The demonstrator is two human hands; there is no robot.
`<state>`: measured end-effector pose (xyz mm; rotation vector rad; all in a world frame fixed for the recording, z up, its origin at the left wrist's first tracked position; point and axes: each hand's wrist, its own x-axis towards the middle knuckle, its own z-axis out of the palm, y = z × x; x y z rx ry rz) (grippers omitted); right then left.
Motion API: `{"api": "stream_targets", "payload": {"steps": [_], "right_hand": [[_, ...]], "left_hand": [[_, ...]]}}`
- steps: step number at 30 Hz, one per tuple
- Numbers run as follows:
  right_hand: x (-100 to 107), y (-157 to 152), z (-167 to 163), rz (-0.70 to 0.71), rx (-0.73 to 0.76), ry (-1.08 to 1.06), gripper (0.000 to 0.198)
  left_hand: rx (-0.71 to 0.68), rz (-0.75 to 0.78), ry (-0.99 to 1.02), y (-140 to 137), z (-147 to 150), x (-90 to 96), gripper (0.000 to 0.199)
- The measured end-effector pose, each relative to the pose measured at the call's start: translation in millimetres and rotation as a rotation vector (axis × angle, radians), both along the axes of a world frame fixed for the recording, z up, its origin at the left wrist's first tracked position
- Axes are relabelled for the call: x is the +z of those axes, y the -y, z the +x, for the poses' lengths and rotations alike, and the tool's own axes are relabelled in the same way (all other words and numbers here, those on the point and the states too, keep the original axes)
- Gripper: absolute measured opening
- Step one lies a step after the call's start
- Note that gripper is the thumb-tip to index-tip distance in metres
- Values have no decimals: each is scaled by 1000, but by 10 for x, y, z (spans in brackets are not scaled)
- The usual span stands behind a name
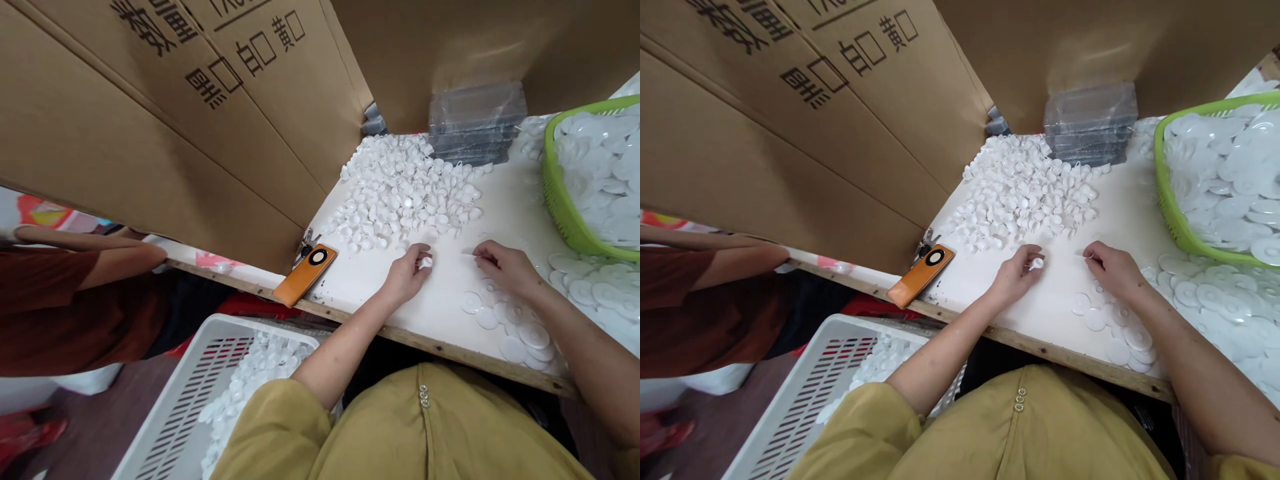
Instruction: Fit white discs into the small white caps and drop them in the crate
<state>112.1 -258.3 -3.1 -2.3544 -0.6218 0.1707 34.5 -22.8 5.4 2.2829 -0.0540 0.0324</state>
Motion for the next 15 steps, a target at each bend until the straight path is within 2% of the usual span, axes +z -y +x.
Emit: {"api": "stream_targets", "payload": {"steps": [2,5,7,10,13,15], "right_hand": [[11,11,0,52,-2,-17,13],[7,31,4,17,47,60,11],[-8,47,0,-4,53,124,11],[-31,50,-22,-21,62,206,22],[-51,-23,-49,-101,179,329,34],[-64,-105,-59,-175,241,381,30]], "left_hand": [[-45,-25,-3,5,-26,3,28],[-66,118,39,-30,-59,-21,23],[-72,157,44,-71,-77,-56,25],[-92,141,56,-122,-101,-113,28],[-96,166,79,-133,-115,-142,28],[-112,198,89,-127,-117,-140,28]]}}
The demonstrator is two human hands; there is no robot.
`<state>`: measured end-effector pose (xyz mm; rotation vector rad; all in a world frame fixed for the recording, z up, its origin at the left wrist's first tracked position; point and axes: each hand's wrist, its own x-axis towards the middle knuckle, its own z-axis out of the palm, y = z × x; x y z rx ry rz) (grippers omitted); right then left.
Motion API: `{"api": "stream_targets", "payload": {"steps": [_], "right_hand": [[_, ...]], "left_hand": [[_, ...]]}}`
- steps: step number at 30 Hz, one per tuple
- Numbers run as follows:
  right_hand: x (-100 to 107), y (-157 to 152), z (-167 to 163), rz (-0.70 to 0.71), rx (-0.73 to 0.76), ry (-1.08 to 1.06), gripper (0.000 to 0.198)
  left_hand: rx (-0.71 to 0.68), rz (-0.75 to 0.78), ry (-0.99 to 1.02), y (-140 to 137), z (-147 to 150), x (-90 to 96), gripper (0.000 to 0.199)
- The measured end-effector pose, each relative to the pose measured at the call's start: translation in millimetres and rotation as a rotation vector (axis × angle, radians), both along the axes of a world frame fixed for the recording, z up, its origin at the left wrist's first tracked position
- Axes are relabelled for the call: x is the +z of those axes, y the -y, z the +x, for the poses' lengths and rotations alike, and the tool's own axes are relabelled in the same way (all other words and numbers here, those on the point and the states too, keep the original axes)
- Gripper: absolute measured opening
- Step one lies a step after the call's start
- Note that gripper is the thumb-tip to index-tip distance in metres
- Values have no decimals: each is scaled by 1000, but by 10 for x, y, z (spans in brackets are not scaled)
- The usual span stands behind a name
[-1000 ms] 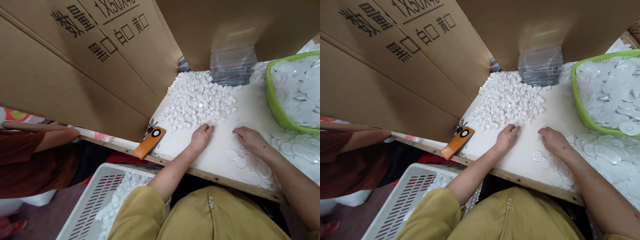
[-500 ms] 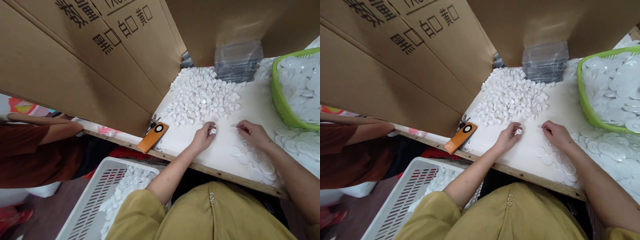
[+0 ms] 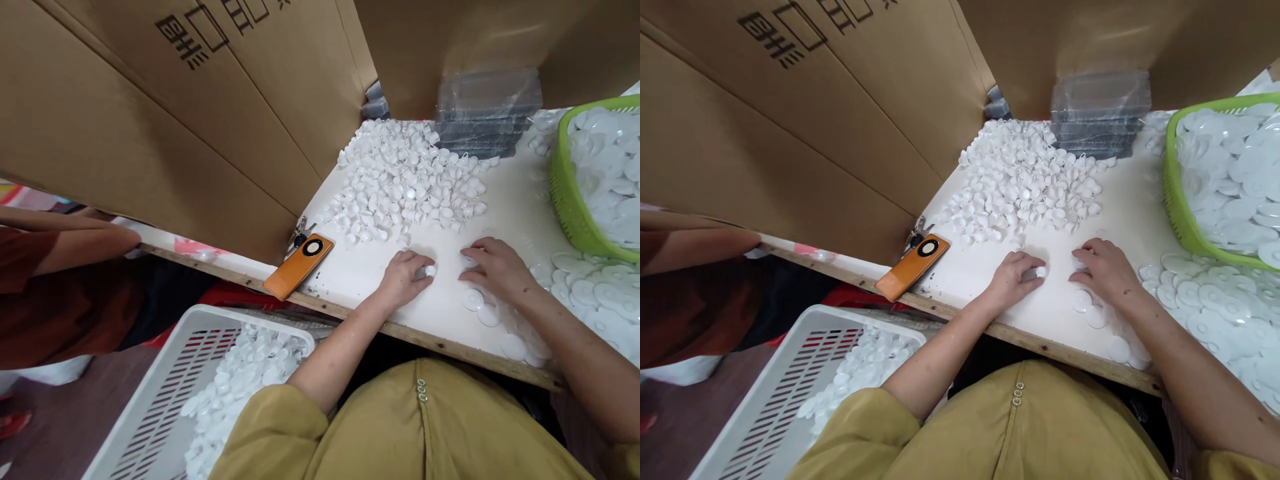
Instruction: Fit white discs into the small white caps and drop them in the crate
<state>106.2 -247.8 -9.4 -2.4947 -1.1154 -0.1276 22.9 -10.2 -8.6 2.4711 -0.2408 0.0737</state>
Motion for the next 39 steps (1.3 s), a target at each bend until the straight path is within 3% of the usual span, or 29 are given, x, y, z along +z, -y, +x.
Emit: {"api": "stream_targets", "payload": {"steps": [3,5,8,10,13,16,20,29,33,39], "right_hand": [[-1,-102,-2,-42,-84,-27,20],[25,-131,-11,34,-194,-137,19],[105,-160,-67,293,-319,-521,19],[171,-209,-129,445,-315,-823,23],[253,-343,-212,521,-256,-1113,31],[292,-506,-228,450,-292,-1198,37],[289,-655,-175,335,-335,-1158,36],[307,-714,-106,256,-342,-1178,33],[373,-764,5,106,-363,-1178,32],[390,-804,183,-70,-301,-1172,29]], "left_hand": [[-27,27,-2,6,4,13,30],[-46,29,-17,5,9,15,33],[-57,37,-26,5,26,3,33],[-45,35,-22,10,43,-8,28],[-40,8,-18,20,67,-16,24],[-46,-3,-20,26,82,-8,22],[-55,-2,-14,29,86,3,20],[-50,-7,-82,15,93,51,32],[-17,-22,-140,18,110,94,32],[-3,71,-247,54,172,194,26]]}}
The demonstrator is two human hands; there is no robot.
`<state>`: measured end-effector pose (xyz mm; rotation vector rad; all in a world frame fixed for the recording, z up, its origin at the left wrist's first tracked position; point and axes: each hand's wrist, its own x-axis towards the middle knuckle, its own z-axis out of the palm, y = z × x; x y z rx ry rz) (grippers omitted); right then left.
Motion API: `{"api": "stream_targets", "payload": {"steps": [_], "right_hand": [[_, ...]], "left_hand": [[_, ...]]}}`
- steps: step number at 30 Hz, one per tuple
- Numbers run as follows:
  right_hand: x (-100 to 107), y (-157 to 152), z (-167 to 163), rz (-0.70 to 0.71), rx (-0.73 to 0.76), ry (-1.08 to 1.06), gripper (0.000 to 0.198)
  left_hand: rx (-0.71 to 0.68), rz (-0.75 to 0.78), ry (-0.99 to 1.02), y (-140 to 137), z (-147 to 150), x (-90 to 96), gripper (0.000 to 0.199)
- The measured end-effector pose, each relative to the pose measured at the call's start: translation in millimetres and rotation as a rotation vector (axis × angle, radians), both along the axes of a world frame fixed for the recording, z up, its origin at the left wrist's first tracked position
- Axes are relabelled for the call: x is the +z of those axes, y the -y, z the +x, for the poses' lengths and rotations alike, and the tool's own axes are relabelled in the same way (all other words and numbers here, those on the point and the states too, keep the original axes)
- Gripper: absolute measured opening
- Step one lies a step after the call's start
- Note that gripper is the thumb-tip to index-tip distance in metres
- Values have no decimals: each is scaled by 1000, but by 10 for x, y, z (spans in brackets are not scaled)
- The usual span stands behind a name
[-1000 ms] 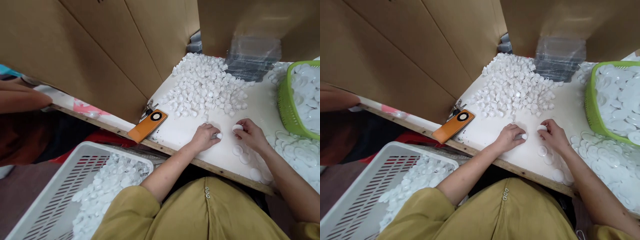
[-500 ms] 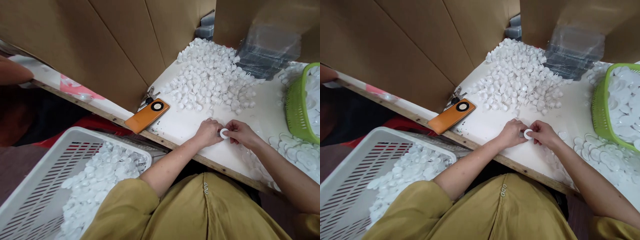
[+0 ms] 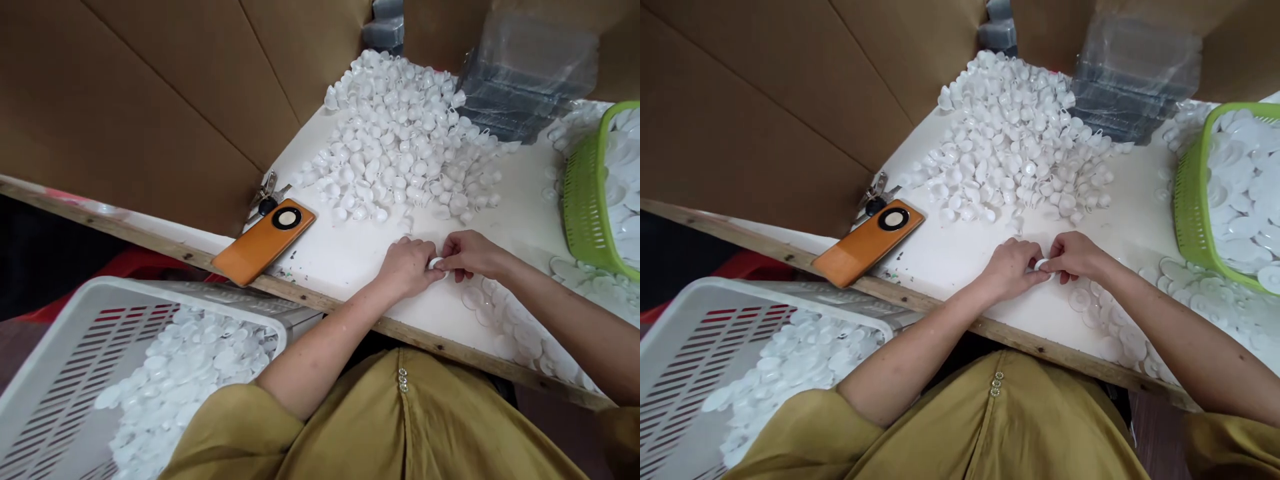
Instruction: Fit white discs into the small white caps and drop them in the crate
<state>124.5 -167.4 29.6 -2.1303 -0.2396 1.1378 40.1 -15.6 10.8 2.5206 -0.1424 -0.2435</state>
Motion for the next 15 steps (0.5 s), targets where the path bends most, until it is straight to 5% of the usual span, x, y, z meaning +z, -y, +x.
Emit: {"api": "stream_targets", "payload": {"steps": [6,12,15], "right_hand": [[4,-34,18,11,-2,-27,31],[-94,88,-232,144,-69,13,28],[-161,269,-188,174,-92,250,28]], "left_hand": [[-61,72,-174,-37,170,124,31],[0,2,-27,-19,18,85,30],[15,-70,65,3,-114,20,33]]}}
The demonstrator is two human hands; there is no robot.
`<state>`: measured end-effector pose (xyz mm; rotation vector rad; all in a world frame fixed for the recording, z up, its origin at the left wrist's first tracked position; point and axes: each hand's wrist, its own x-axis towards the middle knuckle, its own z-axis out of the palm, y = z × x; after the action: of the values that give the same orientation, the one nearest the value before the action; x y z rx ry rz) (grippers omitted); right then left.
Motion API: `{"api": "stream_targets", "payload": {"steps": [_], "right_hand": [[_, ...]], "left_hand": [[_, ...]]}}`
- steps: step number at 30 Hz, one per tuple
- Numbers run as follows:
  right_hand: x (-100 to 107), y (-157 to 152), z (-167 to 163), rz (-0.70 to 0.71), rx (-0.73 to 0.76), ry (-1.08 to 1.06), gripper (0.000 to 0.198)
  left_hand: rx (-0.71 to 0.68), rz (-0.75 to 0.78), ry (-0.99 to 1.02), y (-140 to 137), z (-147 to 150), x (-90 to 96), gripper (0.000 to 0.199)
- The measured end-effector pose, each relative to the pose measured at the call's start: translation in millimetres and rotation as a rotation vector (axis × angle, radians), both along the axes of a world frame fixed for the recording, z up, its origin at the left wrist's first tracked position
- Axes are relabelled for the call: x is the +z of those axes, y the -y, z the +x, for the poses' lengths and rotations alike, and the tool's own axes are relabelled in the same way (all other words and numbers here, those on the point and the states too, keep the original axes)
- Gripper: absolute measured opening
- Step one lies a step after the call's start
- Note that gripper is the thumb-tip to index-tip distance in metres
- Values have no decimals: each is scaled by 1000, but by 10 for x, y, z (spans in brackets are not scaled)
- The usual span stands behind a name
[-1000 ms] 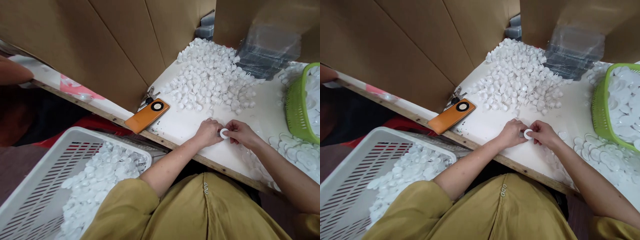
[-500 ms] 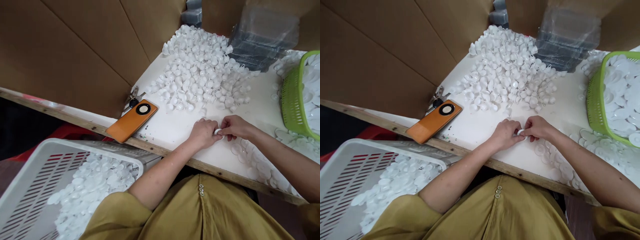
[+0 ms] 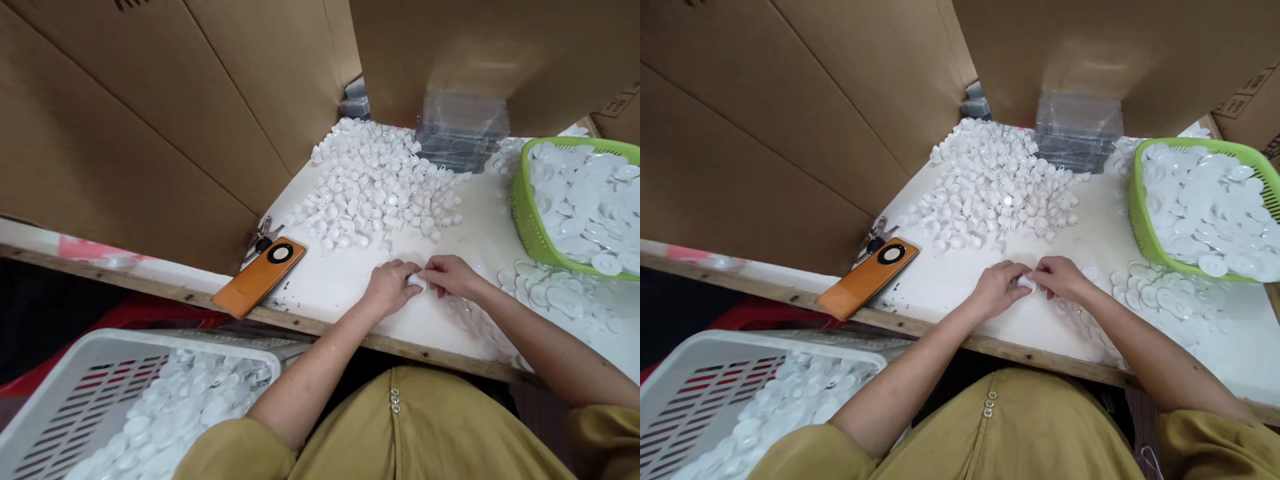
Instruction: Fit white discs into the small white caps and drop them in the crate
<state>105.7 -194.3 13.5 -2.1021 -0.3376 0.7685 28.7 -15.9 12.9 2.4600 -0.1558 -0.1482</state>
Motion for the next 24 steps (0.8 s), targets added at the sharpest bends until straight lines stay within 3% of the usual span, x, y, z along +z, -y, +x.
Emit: {"api": "stream_targets", "payload": {"steps": [4,6,10,14,19,24], "right_hand": [[-58,334,538,-155,-294,707,33],[-97,475,912,-308,-323,882,45],[-227,623,1532,-529,-301,844,65],[-347,637,1830,-624,-351,691,77],[-377,576,1679,-709,-359,701,75],[-379,611,916,-682,-108,750,71]], "left_hand": [[6,17,106,19,-76,-108,34],[-6,50,144,16,-65,-158,31],[-30,46,168,-12,-18,-215,30],[-35,18,174,-44,1,-241,30],[-49,-64,194,-78,28,-282,30],[12,-146,215,-88,35,-268,32]]}}
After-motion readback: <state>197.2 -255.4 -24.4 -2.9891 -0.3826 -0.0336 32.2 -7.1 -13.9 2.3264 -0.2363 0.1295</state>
